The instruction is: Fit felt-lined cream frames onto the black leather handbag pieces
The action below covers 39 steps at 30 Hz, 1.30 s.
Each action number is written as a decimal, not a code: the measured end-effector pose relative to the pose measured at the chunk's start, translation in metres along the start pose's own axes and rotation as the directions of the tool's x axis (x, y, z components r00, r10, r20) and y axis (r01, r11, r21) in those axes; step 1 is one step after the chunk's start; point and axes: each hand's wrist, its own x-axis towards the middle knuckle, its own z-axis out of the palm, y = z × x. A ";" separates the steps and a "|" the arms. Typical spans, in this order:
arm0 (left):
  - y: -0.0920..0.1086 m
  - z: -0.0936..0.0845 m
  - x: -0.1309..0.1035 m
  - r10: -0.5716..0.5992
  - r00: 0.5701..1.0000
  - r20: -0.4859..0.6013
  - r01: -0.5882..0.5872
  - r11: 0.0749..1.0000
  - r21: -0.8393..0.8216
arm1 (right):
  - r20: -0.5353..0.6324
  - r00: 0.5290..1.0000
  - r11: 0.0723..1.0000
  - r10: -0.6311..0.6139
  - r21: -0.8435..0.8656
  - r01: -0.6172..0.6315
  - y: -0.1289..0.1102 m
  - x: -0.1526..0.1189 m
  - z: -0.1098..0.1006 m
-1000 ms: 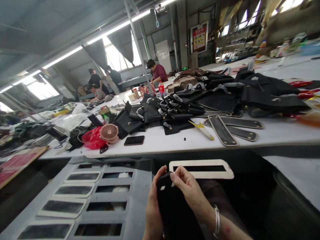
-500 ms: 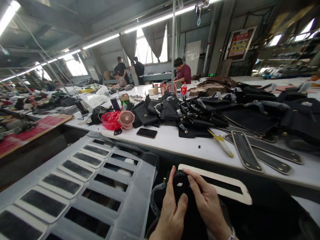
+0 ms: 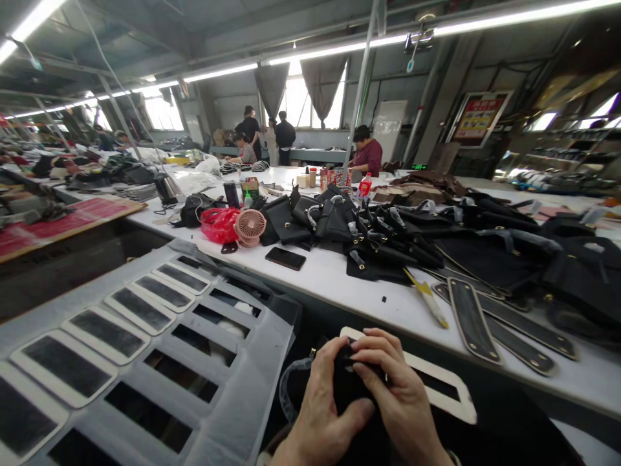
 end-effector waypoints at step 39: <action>0.018 0.018 0.000 -0.139 0.977 -0.162 0.114 0.981 -0.155 | 0.076 0.960 0.953 0.270 0.118 -0.278 -0.008 0.009 0.006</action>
